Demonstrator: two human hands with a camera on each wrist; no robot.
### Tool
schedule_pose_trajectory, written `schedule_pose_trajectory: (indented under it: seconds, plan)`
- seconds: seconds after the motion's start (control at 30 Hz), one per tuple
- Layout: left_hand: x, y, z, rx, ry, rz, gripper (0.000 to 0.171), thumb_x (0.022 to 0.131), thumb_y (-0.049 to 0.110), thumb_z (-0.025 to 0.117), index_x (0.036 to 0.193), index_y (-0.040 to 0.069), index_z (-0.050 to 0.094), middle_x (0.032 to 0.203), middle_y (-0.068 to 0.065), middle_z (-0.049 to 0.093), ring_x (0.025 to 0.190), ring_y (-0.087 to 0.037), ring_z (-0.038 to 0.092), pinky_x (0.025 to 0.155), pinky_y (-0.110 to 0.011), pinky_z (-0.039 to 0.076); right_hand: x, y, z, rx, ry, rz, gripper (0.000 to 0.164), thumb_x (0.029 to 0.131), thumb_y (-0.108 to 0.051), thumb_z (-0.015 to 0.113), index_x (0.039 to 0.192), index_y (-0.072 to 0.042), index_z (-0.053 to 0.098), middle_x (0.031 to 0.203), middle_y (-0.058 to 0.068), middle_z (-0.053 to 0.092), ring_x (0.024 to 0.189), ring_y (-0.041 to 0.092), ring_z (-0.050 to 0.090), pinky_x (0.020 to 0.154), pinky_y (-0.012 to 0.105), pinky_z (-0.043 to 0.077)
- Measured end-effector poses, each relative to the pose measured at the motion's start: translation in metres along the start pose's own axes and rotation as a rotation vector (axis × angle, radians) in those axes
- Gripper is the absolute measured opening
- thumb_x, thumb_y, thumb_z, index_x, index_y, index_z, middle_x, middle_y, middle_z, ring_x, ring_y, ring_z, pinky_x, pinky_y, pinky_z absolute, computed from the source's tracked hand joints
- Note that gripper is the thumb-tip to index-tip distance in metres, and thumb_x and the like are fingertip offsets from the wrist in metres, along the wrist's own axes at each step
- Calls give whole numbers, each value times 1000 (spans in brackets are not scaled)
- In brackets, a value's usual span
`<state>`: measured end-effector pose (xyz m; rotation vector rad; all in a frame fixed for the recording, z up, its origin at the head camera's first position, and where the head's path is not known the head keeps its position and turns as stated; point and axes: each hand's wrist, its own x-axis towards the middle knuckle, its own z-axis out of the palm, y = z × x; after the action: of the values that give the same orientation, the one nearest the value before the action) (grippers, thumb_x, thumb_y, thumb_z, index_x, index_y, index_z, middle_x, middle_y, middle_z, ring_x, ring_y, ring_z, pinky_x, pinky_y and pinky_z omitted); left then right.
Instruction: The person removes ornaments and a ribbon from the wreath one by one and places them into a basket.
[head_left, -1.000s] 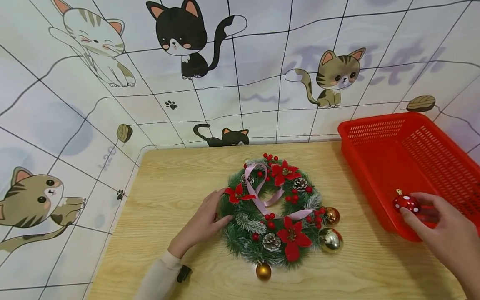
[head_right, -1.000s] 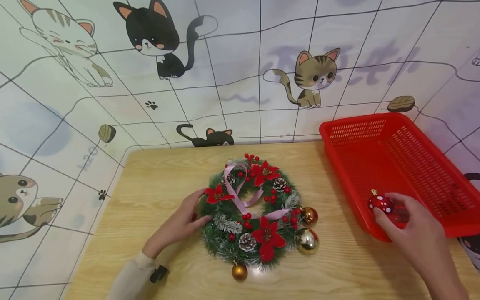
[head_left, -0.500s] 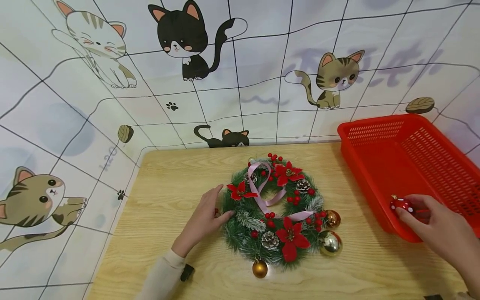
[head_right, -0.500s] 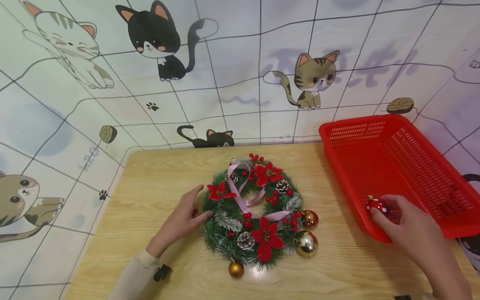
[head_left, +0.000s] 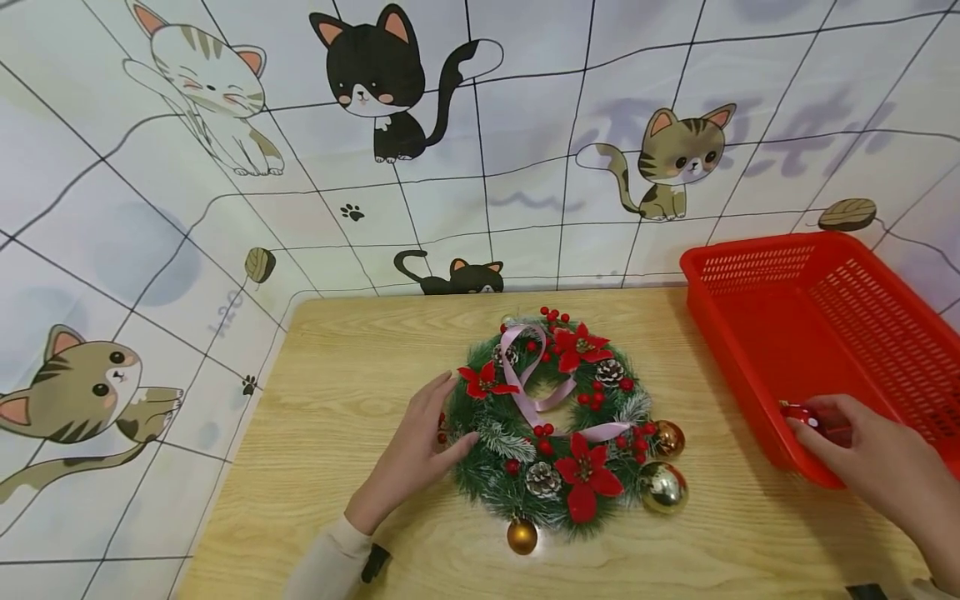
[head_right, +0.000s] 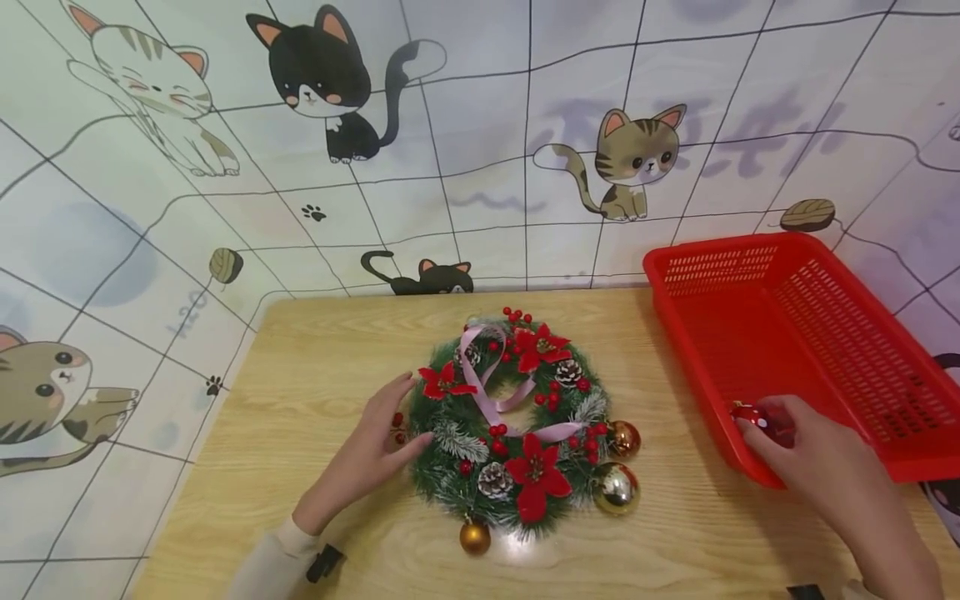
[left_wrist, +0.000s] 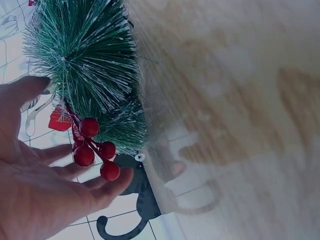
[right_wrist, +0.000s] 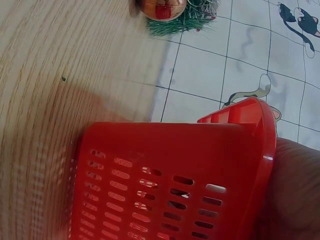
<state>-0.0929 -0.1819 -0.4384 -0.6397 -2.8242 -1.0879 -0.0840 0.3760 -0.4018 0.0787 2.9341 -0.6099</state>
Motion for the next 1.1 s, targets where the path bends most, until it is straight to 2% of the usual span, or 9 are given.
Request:
schedule_pose_trajectory:
  seconds: [0.17, 0.27, 0.47, 0.7, 0.83, 1.1]
  plan:
    - [9, -8, -2, 9, -63, 110, 98, 95, 35, 88, 171, 6, 32, 176, -17, 27, 162, -41, 22, 121, -69, 30, 4, -4, -1, -10, -46, -4, 57, 106, -30, 74, 130, 19, 54, 104, 35, 71, 92, 51, 70, 69, 62, 56]
    - [14, -14, -3, 17, -115, 137, 106, 92, 38, 91, 173, 9, 29, 178, -18, 21, 164, -44, 15, 121, -71, 27, 7, -6, -4, -18, -93, -16, 53, 105, -24, 73, 127, 21, 55, 101, 34, 71, 90, 51, 69, 69, 62, 57]
    - [24, -22, -2, 33, -185, 131, 113, 88, 43, 94, 175, 17, 26, 181, -13, 12, 164, -46, 12, 120, -72, 29, 15, -4, -4, -39, -167, -16, 46, 102, -21, 75, 119, 18, 58, 95, 28, 71, 85, 44, 70, 67, 58, 58]
    - [30, -23, -3, -7, -280, 85, 109, 91, 45, 91, 175, 24, 25, 182, -6, 12, 164, -32, 17, 118, -64, 38, 18, -1, -1, -55, -203, -36, 41, 102, -19, 74, 119, 17, 61, 95, 25, 72, 83, 39, 69, 66, 55, 57]
    - [30, -22, -2, -4, -271, 70, 105, 90, 43, 92, 173, 23, 31, 180, -6, 17, 162, -34, 22, 117, -64, 41, 19, -3, -2, -57, -206, -37, 40, 102, -16, 73, 118, 17, 61, 95, 27, 72, 82, 38, 69, 65, 53, 58]
    - [24, -18, 4, 11, -224, 83, 104, 90, 40, 93, 172, 17, 33, 177, -14, 22, 158, -42, 29, 114, -64, 44, 19, -5, -3, -71, -236, -36, 43, 104, -18, 72, 121, 18, 58, 100, 31, 72, 89, 47, 70, 70, 59, 58]
